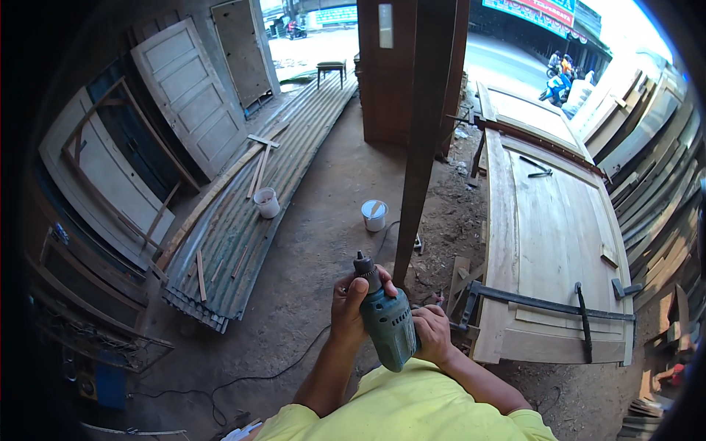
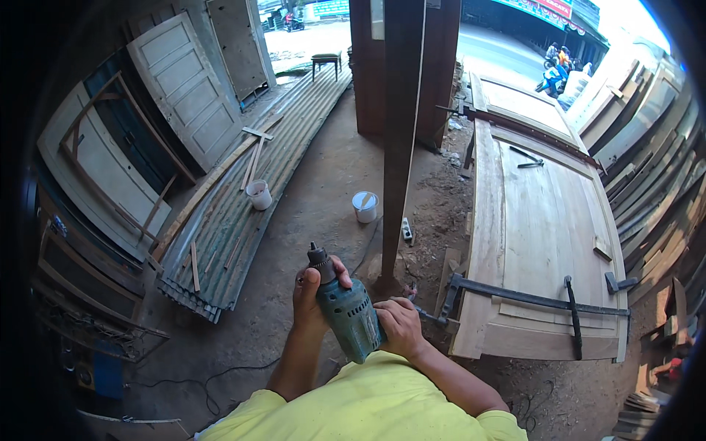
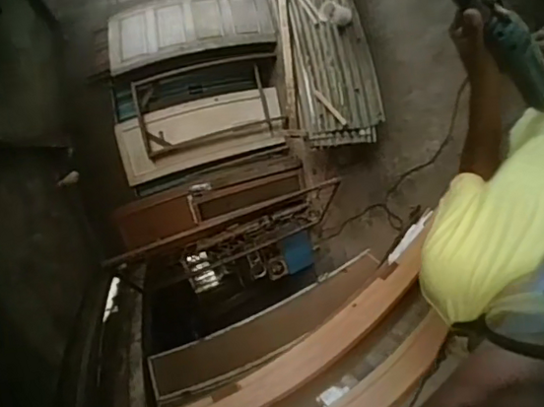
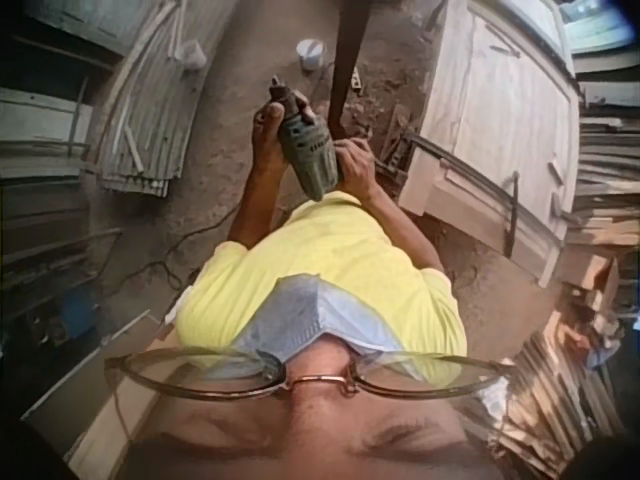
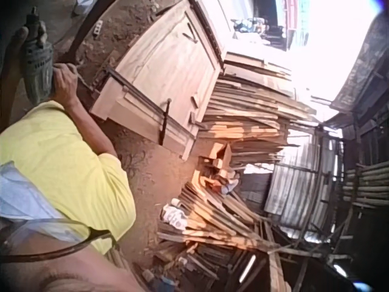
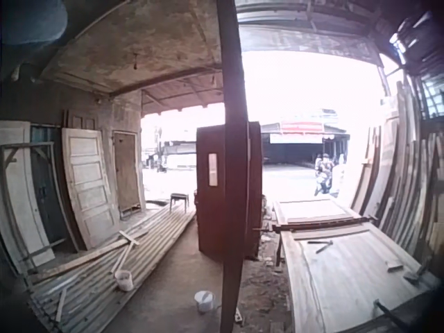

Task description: The person uses a hammer and a chisel to shape the corner of a wooden door frame, then uses a power drill to create holes in the bottom edge of the door.

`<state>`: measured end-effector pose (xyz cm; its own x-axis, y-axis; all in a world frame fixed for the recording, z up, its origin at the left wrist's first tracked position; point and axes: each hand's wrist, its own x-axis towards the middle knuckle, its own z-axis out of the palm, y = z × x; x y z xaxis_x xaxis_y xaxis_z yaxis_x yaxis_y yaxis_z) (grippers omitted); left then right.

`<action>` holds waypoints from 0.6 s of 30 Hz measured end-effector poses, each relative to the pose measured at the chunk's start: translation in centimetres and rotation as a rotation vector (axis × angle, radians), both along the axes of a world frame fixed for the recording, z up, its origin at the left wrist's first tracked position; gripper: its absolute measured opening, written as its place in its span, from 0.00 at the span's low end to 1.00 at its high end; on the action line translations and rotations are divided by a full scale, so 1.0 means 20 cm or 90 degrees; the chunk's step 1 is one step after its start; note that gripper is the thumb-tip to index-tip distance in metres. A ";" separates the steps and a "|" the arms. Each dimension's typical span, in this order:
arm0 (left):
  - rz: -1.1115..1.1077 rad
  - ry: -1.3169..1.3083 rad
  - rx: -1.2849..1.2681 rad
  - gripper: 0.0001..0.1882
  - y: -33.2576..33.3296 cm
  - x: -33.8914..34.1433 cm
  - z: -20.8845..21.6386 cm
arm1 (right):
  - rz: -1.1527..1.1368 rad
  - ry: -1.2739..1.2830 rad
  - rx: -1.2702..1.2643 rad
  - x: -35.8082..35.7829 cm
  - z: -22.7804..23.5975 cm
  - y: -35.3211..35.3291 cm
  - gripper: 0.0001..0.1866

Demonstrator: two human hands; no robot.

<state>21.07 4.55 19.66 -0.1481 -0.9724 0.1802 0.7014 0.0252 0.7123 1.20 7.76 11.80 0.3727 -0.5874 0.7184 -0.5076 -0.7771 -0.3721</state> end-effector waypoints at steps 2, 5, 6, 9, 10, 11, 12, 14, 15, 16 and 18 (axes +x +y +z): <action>-0.024 0.008 0.003 0.37 -0.02 -0.07 -0.01 | -0.041 0.022 -0.019 -0.07 -0.01 0.01 0.25; -0.027 -0.023 -0.020 0.37 -0.03 -0.19 0.00 | -0.058 0.018 -0.019 -0.21 0.00 0.03 0.29; -0.034 -0.027 -0.028 0.37 -0.02 -0.25 0.01 | -0.058 0.011 -0.014 -0.26 0.01 0.04 0.31; -0.085 -0.005 -0.047 0.34 -0.03 -0.38 0.03 | -0.085 -0.007 -0.007 -0.39 -0.03 0.06 0.37; -0.107 0.008 -0.051 0.33 -0.03 -0.43 0.03 | -0.086 -0.016 -0.003 -0.44 -0.03 0.06 0.38; -0.097 -0.012 -0.048 0.34 -0.02 -0.48 0.04 | -0.087 -0.026 0.003 -0.48 -0.04 0.07 0.39; -0.086 -0.033 -0.044 0.35 -0.01 -0.53 0.06 | -0.087 -0.036 0.010 -0.52 -0.04 0.08 0.39; -0.087 -0.058 -0.038 0.36 0.00 -0.62 0.07 | -0.089 -0.042 0.013 -0.61 -0.04 0.10 0.39; -0.099 -0.063 -0.035 0.36 0.01 -0.67 0.07 | -0.090 -0.043 0.015 -0.65 -0.04 0.11 0.38; -0.112 -0.069 -0.033 0.36 0.01 -0.72 0.08 | -0.097 -0.040 0.017 -0.70 -0.05 0.12 0.38; -0.137 -0.091 -0.040 0.36 0.03 -0.81 0.08 | -0.109 -0.036 0.015 -0.79 -0.08 0.15 0.37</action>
